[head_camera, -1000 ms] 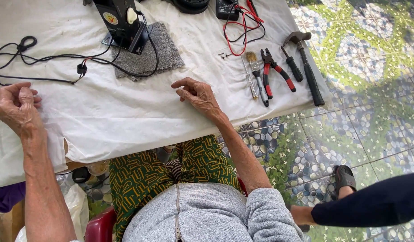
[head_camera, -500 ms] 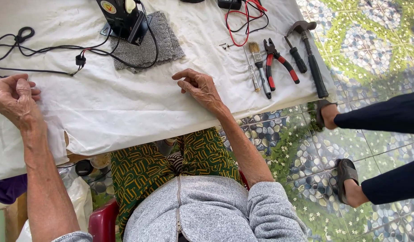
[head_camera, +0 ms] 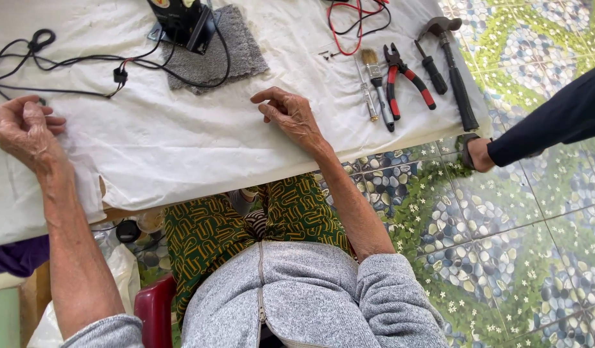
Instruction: A person is seen adjusting and inspecting a small motor device on a workbench, rotating it to examine different angles and using a small tool to probe components.
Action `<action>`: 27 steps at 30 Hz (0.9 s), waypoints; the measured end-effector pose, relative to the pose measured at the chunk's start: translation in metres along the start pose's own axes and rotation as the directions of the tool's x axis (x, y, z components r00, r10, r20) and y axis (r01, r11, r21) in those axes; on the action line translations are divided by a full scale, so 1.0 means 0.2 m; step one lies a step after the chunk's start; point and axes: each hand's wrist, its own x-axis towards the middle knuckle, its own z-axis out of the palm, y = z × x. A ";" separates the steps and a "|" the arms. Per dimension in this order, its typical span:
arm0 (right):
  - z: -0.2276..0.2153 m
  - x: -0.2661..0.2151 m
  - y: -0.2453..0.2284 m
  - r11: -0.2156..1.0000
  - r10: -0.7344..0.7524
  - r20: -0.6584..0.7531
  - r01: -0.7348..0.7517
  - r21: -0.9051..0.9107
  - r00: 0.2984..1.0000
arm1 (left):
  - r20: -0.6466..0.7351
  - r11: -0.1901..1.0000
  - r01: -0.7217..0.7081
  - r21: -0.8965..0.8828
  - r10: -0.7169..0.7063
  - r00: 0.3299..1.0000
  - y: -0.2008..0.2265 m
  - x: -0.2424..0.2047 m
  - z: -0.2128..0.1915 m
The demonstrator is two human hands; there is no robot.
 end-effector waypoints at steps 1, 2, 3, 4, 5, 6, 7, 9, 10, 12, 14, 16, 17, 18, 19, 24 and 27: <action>0.00 0.00 0.00 0.999 -0.007 -0.013 0.008 0.032 1.000 | -0.013 0.999 0.023 -0.034 -0.023 1.000 0.00 0.01 0.01; 0.01 0.01 0.00 0.998 -0.019 -0.021 0.021 0.066 1.000 | -0.032 0.997 0.042 -0.065 -0.044 0.998 -0.01 0.02 -0.01; 0.01 0.01 -0.01 0.997 -0.029 0.002 0.029 0.074 1.000 | -0.054 0.998 0.046 -0.050 -0.049 0.997 0.04 0.02 0.00; 0.01 0.01 -0.01 0.999 -0.032 -0.012 0.033 0.042 0.999 | -0.054 0.998 0.007 -0.065 -0.011 0.998 0.09 0.01 0.00; 0.02 0.00 -0.02 0.999 -0.036 -0.026 0.037 0.011 0.999 | -0.054 0.996 -0.032 -0.078 0.028 0.998 0.14 0.00 0.00; 0.01 0.00 -0.03 0.999 -0.043 -0.003 0.043 0.017 0.999 | -0.073 0.998 -0.026 -0.064 0.021 0.997 0.15 0.00 0.00; 0.01 0.00 -0.05 0.999 -0.027 -0.006 0.028 0.032 1.000 | -0.081 0.997 -0.034 -0.063 0.029 0.996 0.16 0.01 0.01; 0.01 -0.01 -0.06 0.999 -0.012 0.012 0.012 0.053 1.000 | -0.101 0.998 -0.033 -0.047 0.028 0.994 0.19 0.00 0.02; 0.01 -0.01 -0.06 0.999 -0.010 -0.001 0.010 0.038 1.000 | -0.110 0.998 -0.018 -0.052 0.012 0.994 0.22 0.00 0.02; 0.01 -0.01 -0.07 0.999 -0.014 0.004 0.014 0.029 1.000 | -0.134 0.999 0.000 -0.045 -0.006 0.991 0.27 0.00 0.02; 0.01 -0.02 -0.08 0.999 0.039 -0.007 -0.039 0.035 0.999 | -0.099 0.997 0.023 -0.071 -0.030 0.995 0.33 -0.01 0.04; 0.01 -0.02 -0.06 0.999 0.031 0.004 -0.031 0.035 1.000 | -0.111 0.996 0.073 -0.054 -0.079 0.991 0.34 -0.01 0.03; 0.00 -0.01 -0.05 0.999 0.027 0.003 -0.027 0.031 1.000 | -0.114 0.992 0.120 -0.047 -0.124 0.986 0.34 0.00 0.05; 0.01 -0.01 -0.05 0.999 0.030 -0.002 -0.030 0.028 1.000 | -0.109 0.991 0.120 -0.051 -0.125 0.986 0.33 0.00 0.04; 0.01 -0.01 -0.05 1.000 0.022 -0.001 -0.022 0.017 1.000 | -0.115 0.992 0.120 -0.039 -0.124 0.986 0.32 0.00 0.04; 0.01 0.00 -0.03 1.000 -0.011 -0.037 0.012 0.025 0.999 | -0.076 0.999 0.033 -0.041 -0.036 0.996 0.23 0.00 0.04; 0.00 0.00 -0.03 0.999 0.034 -0.049 -0.033 0.025 0.998 | -0.046 1.000 -0.009 -0.028 0.008 0.999 0.20 0.00 0.03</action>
